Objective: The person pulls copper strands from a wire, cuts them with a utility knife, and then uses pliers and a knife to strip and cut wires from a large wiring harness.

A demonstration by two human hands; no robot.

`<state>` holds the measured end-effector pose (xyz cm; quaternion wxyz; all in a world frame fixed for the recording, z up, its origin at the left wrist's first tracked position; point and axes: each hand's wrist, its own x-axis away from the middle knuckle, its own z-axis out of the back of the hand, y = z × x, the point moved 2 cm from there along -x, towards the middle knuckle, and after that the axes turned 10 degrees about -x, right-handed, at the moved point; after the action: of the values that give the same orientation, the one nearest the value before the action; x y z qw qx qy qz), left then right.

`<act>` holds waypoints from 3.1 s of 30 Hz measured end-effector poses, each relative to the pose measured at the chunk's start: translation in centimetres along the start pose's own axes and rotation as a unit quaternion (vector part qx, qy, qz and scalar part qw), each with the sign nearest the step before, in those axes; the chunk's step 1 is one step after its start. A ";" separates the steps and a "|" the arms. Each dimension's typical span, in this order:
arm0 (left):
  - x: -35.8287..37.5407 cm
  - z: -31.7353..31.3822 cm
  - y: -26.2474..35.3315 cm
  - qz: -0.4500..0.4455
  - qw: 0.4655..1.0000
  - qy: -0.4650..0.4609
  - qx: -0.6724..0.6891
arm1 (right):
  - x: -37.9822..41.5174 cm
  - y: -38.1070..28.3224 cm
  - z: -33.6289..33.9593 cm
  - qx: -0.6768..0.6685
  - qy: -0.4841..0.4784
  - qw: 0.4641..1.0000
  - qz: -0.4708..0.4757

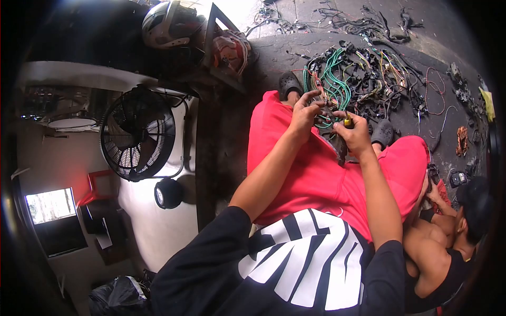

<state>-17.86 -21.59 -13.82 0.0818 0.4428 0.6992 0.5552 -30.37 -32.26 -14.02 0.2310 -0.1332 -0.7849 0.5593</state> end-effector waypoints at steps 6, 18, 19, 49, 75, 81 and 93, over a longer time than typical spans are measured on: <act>0.4 -0.9 -0.2 -0.019 0.994 -0.076 -0.071 | 0.0 -0.1 0.6 -0.122 -0.009 0.991 -0.060; 0.3 -0.9 -0.8 -0.106 0.961 0.051 -0.249 | 0.2 -1.1 1.5 -0.201 -0.034 0.960 -0.194; 0.3 -1.0 -0.8 -0.108 0.961 0.050 -0.250 | 0.2 -1.0 1.2 -0.208 -0.010 0.964 -0.166; -0.1 0.9 0.1 0.102 0.982 -0.062 0.148 | 1.0 -1.8 -1.7 0.417 -0.006 0.900 0.126; -1.1 -1.1 -2.5 -0.008 0.993 -0.113 -0.039 | 0.1 -1.7 1.1 -0.102 0.000 0.994 -0.025; -1.3 -0.8 -2.6 0.022 0.997 -0.021 -0.070 | 0.3 -2.1 0.9 -0.151 -0.007 0.987 -0.052; -0.8 -1.2 -2.1 -0.062 0.972 0.041 -0.223 | -0.1 -0.9 1.3 -0.180 0.052 0.978 -0.094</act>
<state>-19.19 -22.98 -15.46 0.1839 0.3466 0.5868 0.7083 -30.89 -33.66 -13.56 0.2956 -0.1271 -0.8688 0.3764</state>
